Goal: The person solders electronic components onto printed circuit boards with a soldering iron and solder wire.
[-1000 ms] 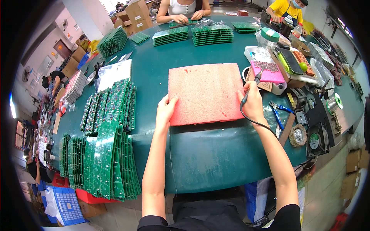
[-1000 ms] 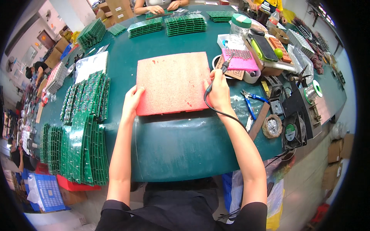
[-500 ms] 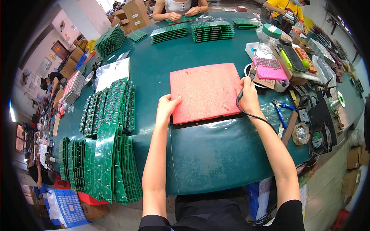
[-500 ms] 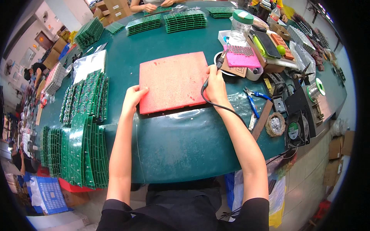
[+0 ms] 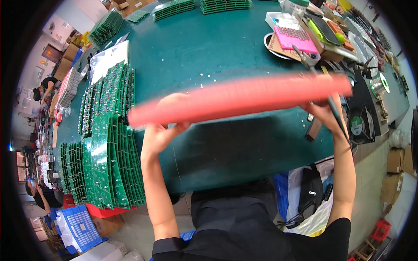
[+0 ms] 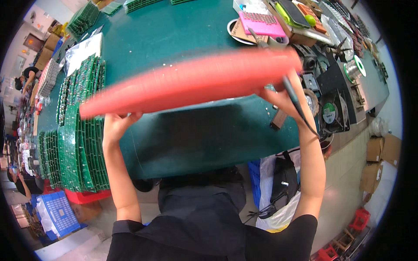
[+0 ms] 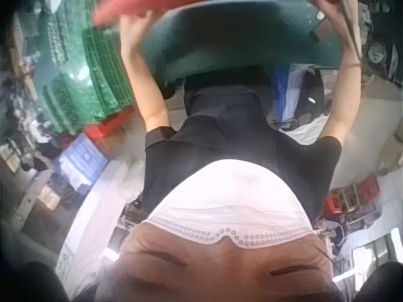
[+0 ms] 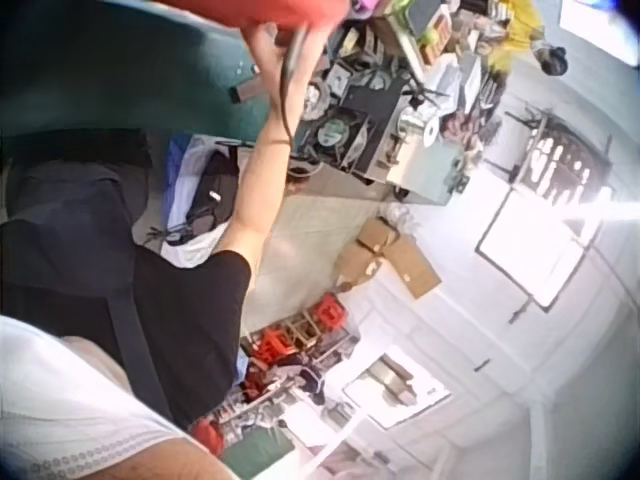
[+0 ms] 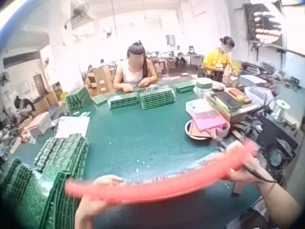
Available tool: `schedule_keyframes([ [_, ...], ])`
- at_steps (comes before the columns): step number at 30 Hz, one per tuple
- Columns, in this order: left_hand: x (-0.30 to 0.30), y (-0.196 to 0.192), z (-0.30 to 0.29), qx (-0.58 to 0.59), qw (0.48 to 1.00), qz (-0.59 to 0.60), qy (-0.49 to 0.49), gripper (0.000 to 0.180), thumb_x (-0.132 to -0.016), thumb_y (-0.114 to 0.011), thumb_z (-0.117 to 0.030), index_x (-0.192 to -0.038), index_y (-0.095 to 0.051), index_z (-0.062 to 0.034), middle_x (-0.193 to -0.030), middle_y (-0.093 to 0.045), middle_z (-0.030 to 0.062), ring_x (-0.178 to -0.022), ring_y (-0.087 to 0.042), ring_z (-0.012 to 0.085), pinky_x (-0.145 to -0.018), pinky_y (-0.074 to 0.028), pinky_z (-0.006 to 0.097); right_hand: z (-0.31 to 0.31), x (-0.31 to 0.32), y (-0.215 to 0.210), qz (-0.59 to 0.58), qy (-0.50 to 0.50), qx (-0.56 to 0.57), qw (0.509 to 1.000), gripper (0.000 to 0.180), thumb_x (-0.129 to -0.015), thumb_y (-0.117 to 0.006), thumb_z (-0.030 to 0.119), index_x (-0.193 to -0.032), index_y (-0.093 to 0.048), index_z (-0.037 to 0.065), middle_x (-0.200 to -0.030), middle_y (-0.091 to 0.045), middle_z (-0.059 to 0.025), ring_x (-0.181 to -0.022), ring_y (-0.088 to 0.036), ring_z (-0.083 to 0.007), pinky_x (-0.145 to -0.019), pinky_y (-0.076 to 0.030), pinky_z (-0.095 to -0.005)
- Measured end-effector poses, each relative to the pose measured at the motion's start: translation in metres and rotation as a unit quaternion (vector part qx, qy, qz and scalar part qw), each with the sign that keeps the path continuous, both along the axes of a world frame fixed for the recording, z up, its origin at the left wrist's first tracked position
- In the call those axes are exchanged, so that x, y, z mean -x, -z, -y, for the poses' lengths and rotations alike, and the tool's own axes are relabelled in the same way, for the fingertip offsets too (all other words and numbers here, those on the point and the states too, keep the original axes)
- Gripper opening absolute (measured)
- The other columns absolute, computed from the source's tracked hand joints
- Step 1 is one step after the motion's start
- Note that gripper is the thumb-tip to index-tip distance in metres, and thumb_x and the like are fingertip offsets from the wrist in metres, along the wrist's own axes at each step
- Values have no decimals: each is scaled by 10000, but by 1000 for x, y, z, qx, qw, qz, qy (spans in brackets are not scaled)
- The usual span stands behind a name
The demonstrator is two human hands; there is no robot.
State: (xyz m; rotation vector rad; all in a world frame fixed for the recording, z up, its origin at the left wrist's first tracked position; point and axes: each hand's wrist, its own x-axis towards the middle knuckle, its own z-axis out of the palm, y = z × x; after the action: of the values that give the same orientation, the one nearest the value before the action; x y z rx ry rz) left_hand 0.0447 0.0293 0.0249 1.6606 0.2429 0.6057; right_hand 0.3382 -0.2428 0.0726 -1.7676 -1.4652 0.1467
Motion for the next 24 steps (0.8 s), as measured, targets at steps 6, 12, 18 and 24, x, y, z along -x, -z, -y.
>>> schedule_keyframes([
  [6,11,25,41,-425,905,20,-3,369,-632,-779,-27,-956,-635,-131,-1143,-667,49,-772,-556,218,-702,-435,308,54,4,67,5,-142,-20,990,274,-776,-663,-5,-900,-433,79,-1182,-646,-179,-1078,-578,-341,-955,-455,-432],
  [12,30,43,55,-522,850,-65,29,264,-665,-693,-4,-871,-686,-169,-1149,-655,-55,-715,-493,168,-691,-405,300,73,19,78,156,-153,31,975,277,-733,-658,35,-936,-481,98,-1176,-644,-138,-1044,-605,-358,-894,-509,-428],
  [18,28,31,58,-490,863,-105,63,369,-618,-619,41,-921,-702,-153,-1181,-662,-58,-726,-495,183,-705,-410,309,76,29,67,224,-147,67,961,174,-748,-643,88,-889,-540,88,-1183,-646,-79,-1069,-604,-309,-903,-503,-432],
  [24,33,25,60,-353,933,-51,-42,428,-642,-654,31,-1054,-681,-77,-1019,-568,97,-741,-478,207,-640,-443,305,69,41,46,158,-110,46,980,183,-770,-639,60,-910,-522,80,-1137,-674,-130,-1019,-614,-346,-877,-495,-445],
])
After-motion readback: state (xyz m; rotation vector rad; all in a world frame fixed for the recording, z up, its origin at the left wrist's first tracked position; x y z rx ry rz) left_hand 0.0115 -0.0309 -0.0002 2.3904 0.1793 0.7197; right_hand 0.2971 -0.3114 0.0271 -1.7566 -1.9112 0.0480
